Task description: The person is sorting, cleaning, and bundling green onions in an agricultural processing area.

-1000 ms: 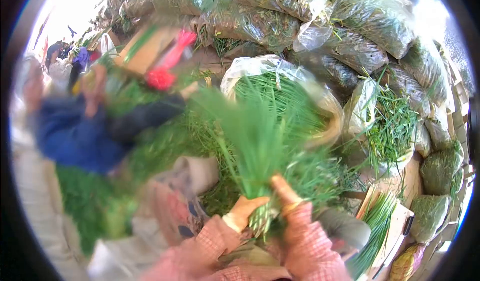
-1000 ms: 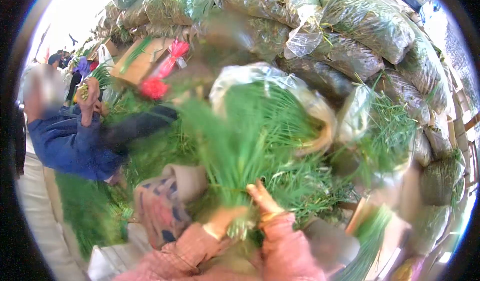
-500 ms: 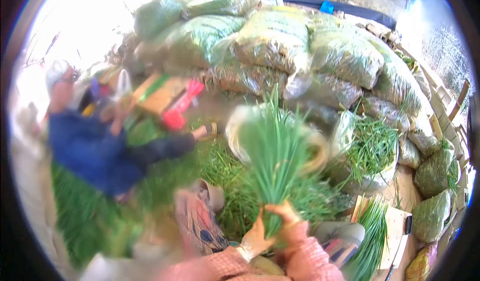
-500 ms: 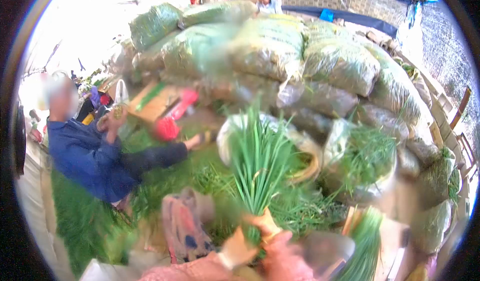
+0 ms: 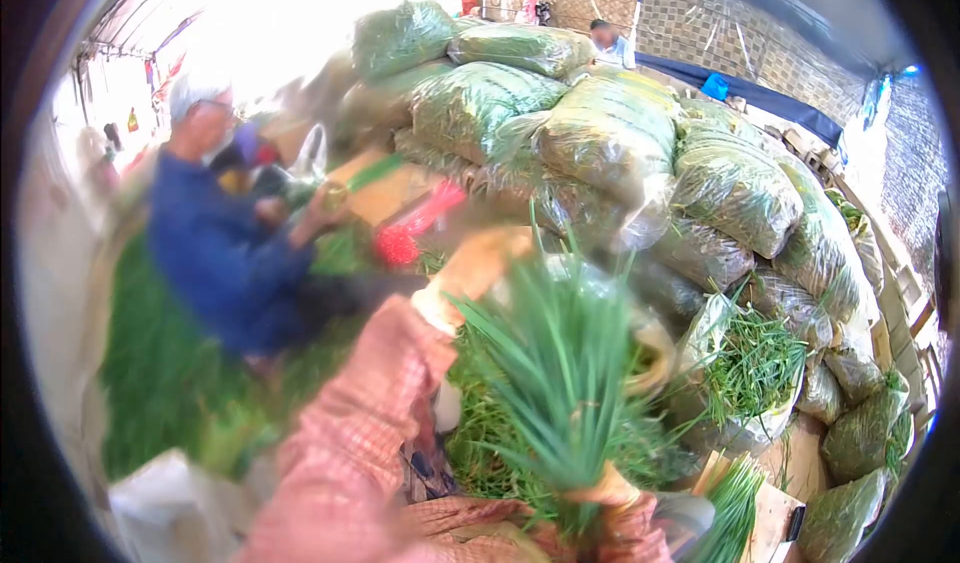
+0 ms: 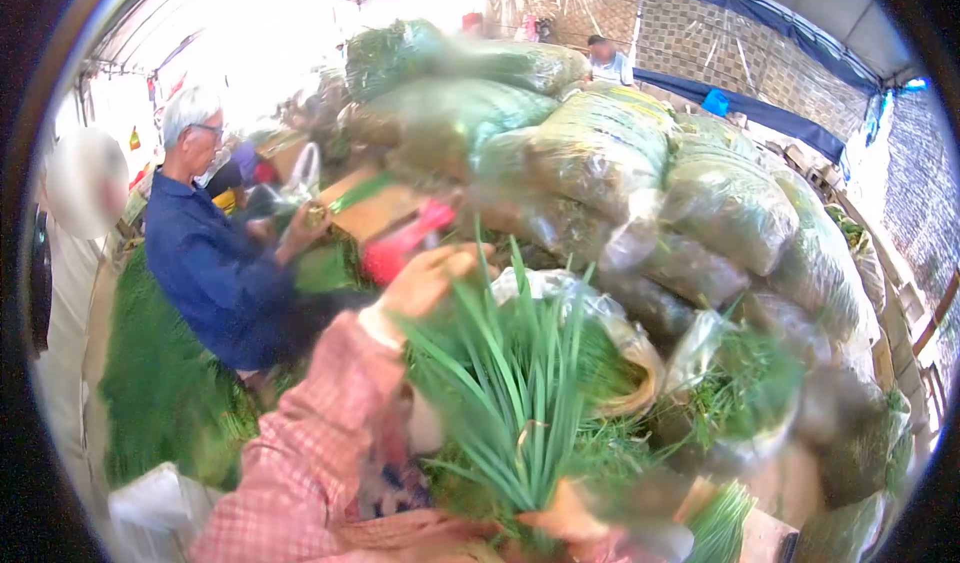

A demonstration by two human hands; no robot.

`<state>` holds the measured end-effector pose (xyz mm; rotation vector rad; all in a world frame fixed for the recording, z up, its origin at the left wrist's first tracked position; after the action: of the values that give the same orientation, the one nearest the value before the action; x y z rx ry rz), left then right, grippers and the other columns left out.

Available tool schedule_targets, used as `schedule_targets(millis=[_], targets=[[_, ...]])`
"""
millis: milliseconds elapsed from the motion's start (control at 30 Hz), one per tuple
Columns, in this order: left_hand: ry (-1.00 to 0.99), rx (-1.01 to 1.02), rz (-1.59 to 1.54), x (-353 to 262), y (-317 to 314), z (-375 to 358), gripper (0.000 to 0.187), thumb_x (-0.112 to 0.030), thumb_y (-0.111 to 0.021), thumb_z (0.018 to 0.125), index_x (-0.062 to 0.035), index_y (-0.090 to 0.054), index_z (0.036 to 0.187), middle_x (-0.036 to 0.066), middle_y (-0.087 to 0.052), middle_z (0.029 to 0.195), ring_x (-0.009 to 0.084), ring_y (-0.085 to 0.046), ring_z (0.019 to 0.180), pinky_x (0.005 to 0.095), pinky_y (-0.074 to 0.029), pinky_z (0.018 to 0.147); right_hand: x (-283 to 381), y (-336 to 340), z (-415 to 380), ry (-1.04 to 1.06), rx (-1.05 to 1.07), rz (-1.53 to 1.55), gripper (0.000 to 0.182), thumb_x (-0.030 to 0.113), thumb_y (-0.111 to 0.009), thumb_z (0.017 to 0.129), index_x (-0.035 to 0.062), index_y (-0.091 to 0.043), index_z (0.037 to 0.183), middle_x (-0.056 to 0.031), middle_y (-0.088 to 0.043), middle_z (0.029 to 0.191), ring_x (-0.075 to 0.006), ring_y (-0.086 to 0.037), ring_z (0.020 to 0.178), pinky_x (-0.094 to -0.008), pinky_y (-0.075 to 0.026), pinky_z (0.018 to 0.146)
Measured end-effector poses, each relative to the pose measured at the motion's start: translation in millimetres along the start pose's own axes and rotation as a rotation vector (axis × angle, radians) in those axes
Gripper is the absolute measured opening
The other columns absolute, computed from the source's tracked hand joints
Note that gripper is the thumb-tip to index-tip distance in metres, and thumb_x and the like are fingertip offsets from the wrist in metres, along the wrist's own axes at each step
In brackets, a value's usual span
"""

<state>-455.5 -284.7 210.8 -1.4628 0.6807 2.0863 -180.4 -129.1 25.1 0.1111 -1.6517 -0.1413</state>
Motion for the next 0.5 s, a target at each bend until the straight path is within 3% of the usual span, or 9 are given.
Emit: schedule_targets(millis=[67, 167, 300, 367, 433, 500], targets=[[-0.125, 0.098, 0.152, -15.9, -16.1, 2.9, 0.035, -0.025, -0.05, 0.089, 0.0025, -0.055, 0.11, 0.008, -0.06, 0.095, 0.0156, -0.056, 0.087, 0.0274, -0.045, 0.077, -4.4, -2.5, -2.9, 0.033, -0.03, -0.024, 0.067, 0.037, -0.078, 0.056, 0.0022, -0.057, 0.109, -0.0176, -0.062, 0.097, -0.0262, -0.061, 0.084, -0.0368, -0.047, 0.079], [0.123, 0.075, -0.063, -3.3, -18.6, 1.4, 0.029, -0.023, -0.052, 0.087, 0.0025, -0.059, 0.099, 0.006, -0.061, 0.087, 0.0141, -0.056, 0.081, 0.0259, -0.044, 0.074, 15.2, -9.2, -6.6, 0.054, 0.007, 0.066, 0.071, 0.034, -0.079, 0.054, 0.0009, -0.054, 0.111, -0.0176, -0.061, 0.101, -0.0263, -0.059, 0.09, -0.0368, -0.045, 0.082], [0.218, -0.034, -0.025, -17.0, -23.6, -9.4, 0.025, -0.022, -0.054, 0.083, 0.0013, -0.06, 0.092, 0.005, -0.06, 0.081, 0.0128, -0.056, 0.073, 0.0241, -0.044, 0.067, -5.4, -8.9, -16.1, -0.025, 0.108, -0.09, 0.073, 0.028, -0.08, 0.054, -0.0006, -0.05, 0.115, -0.014, -0.059, 0.105, -0.0222, -0.056, 0.095, -0.0345, -0.043, 0.085], [0.138, -0.064, -0.109, -19.1, -26.4, -11.4, 0.026, -0.022, -0.054, 0.083, 0.0015, -0.061, 0.09, 0.005, -0.06, 0.078, 0.0127, -0.056, 0.07, 0.0243, -0.044, 0.064, -1.2, -16.9, -26.1, -0.101, 0.136, -0.076, 0.073, 0.026, -0.079, 0.056, -0.0012, -0.049, 0.117, -0.0124, -0.059, 0.108, -0.0209, -0.055, 0.099, -0.0332, -0.041, 0.088], [0.078, -0.083, -0.152, -24.6, -30.4, -14.2, 0.025, -0.022, -0.056, 0.081, 0.0018, -0.062, 0.087, 0.004, -0.06, 0.073, 0.0122, -0.056, 0.067, 0.0248, -0.043, 0.06, 17.6, -29.2, -34.3, -0.077, 0.18, 0.176, 0.074, 0.023, -0.078, 0.056, -0.0006, -0.048, 0.119, -0.0119, -0.057, 0.112, -0.0214, -0.053, 0.103, -0.033, -0.04, 0.09], [0.158, -0.092, -0.067, -19.0, -29.0, -10.9, 0.023, -0.02, -0.057, 0.079, 0.001, -0.064, 0.085, 0.004, -0.06, 0.073, 0.0128, -0.056, 0.067, 0.026, -0.043, 0.062, 23.3, -45.7, -42.3, -0.064, 0.177, 0.457, 0.077, 0.016, -0.076, 0.059, 0.0005, -0.041, 0.126, -0.0107, -0.052, 0.12, -0.0225, -0.047, 0.111, -0.034, -0.035, 0.096]])
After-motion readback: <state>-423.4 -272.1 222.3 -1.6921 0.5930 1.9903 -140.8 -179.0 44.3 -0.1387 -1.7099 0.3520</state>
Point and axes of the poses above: each hand's wrist, its own z-axis towards the middle knuckle, its own y-axis out of the back of the hand, x = y × z, the point moved 4 cm from there along z, towards the middle knuckle
